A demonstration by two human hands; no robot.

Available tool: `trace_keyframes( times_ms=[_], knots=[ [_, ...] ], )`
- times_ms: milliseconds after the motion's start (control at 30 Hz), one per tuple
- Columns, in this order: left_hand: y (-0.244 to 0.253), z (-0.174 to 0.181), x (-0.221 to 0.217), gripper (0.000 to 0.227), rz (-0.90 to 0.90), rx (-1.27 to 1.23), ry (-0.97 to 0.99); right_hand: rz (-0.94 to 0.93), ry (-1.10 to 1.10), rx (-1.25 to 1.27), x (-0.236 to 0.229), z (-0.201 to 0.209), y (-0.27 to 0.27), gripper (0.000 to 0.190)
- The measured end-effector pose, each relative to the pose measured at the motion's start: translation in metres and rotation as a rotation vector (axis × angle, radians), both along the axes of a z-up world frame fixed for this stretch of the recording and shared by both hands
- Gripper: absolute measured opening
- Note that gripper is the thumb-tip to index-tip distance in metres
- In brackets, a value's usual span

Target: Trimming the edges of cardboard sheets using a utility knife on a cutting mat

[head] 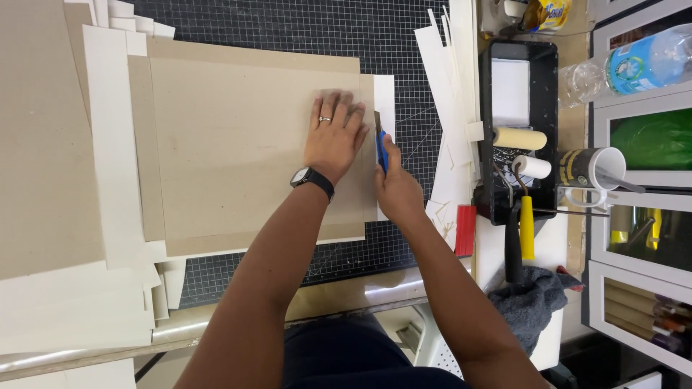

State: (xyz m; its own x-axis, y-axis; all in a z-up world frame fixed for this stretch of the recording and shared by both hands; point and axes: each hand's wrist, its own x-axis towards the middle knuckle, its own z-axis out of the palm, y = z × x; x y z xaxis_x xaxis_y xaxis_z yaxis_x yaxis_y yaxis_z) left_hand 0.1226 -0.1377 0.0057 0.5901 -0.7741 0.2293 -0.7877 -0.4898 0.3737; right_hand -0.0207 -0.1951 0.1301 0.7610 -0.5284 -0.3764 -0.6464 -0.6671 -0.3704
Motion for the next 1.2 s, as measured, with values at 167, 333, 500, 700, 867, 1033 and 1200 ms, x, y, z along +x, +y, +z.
trace_keyframes(
  times_ms=[167, 333, 500, 700, 867, 1033, 1200],
  knots=[
    [0.0, -0.003, 0.0, 0.044, -0.003, -0.001, 0.005, 0.002, 0.005, -0.007, -0.007, -0.005, 0.003, 0.049],
    [0.0, -0.004, -0.002, 0.044, -0.005, 0.001, 0.011, -0.013, 0.005, 0.005, -0.015, -0.002, 0.011, 0.05],
    [-0.002, -0.005, 0.002, 0.045, -0.006, 0.005, 0.009, -0.029, 0.035, 0.012, -0.018, 0.001, 0.016, 0.053],
    [-0.001, -0.004, 0.0, 0.044, -0.004, 0.007, 0.03, -0.011, 0.005, -0.007, -0.044, -0.012, 0.023, 0.054],
    [-0.002, -0.007, 0.0, 0.045, -0.01, 0.034, 0.04, -0.011, 0.043, 0.015, -0.057, -0.008, 0.033, 0.054],
    [-0.002, -0.002, 0.001, 0.044, -0.016, 0.066, 0.061, -0.004, 0.015, 0.007, -0.076, -0.017, 0.04, 0.055],
    [-0.002, -0.002, 0.0, 0.043, -0.012, 0.077, 0.069, 0.001, 0.043, -0.015, -0.091, -0.022, 0.051, 0.056]
  ],
)
